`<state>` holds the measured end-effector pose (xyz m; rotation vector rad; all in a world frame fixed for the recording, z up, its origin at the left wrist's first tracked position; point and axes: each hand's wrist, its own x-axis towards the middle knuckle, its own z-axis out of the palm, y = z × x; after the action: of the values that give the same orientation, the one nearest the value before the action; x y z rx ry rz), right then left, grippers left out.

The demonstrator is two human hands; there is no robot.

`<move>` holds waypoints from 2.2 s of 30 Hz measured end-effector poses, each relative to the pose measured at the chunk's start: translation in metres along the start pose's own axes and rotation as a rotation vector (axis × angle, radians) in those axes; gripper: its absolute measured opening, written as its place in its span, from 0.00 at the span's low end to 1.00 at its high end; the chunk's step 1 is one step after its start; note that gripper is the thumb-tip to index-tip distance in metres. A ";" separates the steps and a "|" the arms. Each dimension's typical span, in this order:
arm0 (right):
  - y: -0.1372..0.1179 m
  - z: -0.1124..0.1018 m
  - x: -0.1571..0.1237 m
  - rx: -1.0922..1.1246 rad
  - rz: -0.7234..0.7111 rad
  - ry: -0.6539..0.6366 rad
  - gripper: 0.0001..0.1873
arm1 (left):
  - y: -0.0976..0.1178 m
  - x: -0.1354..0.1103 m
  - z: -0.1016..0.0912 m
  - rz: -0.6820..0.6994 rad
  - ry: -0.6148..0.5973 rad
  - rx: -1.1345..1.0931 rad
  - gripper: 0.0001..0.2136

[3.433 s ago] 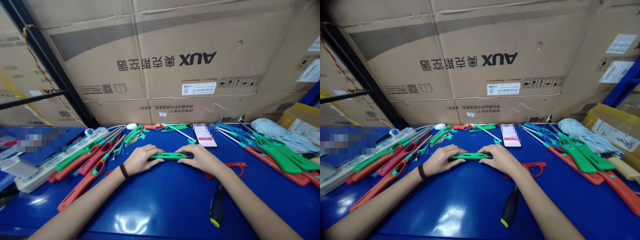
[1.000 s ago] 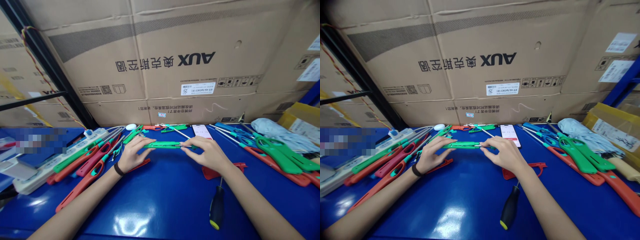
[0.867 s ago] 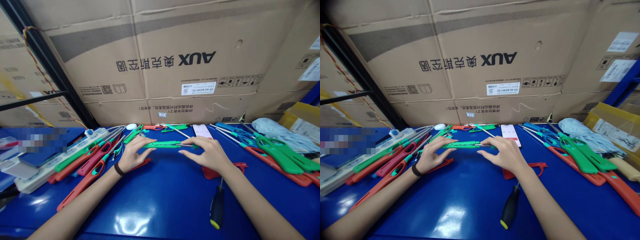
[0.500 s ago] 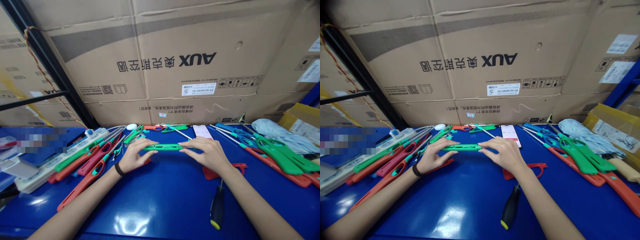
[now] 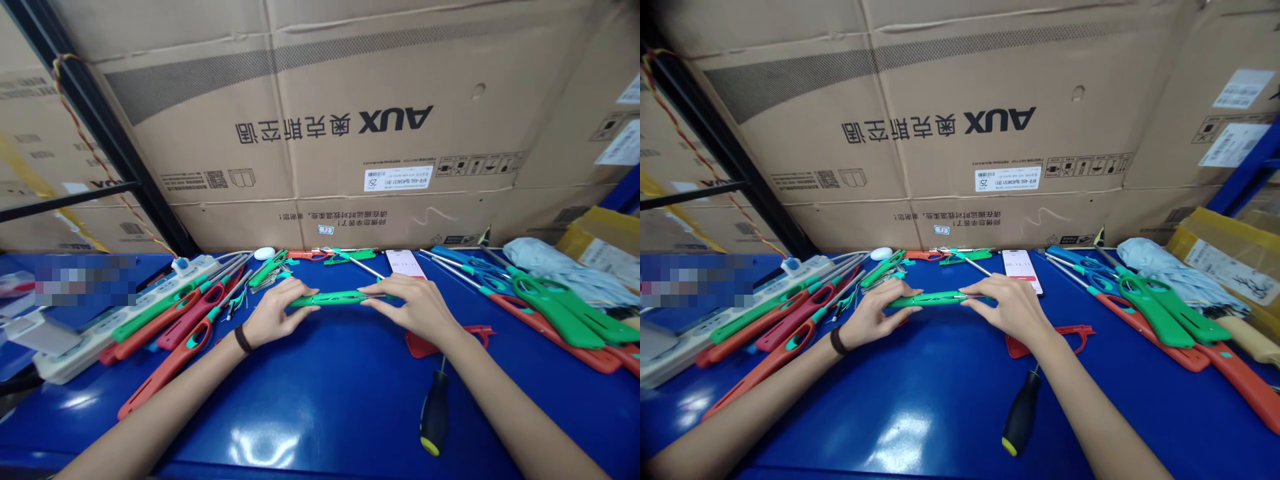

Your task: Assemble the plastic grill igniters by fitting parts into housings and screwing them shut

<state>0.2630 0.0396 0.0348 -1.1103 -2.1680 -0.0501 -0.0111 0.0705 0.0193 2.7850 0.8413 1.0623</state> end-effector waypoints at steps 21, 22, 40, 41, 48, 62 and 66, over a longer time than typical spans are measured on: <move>0.016 0.001 -0.003 0.102 0.199 -0.400 0.03 | 0.006 -0.002 0.017 -0.046 -0.358 -0.016 0.19; 0.015 0.002 -0.002 0.114 0.199 -0.407 0.05 | 0.006 -0.002 0.017 -0.044 -0.359 -0.026 0.19; -0.002 0.013 0.000 0.247 0.041 -0.257 0.06 | 0.024 0.001 0.023 -0.222 -0.317 -0.104 0.20; -0.001 0.012 0.000 0.244 0.044 -0.232 0.06 | 0.023 0.001 0.023 -0.236 -0.299 -0.094 0.23; 0.017 0.005 0.002 0.212 0.167 -0.114 0.07 | 0.006 -0.002 0.010 -0.383 -0.313 -0.119 0.44; 0.009 0.015 -0.002 0.302 0.113 -0.413 0.09 | -0.021 -0.001 -0.042 -0.554 -0.750 -0.202 0.32; 0.010 0.015 -0.001 0.307 0.110 -0.431 0.05 | -0.008 0.006 -0.036 -0.343 -0.487 -0.067 0.24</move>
<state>0.2624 0.0504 0.0196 -1.1311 -2.3718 0.6028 -0.0333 0.0748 0.0484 2.5365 1.1190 0.3325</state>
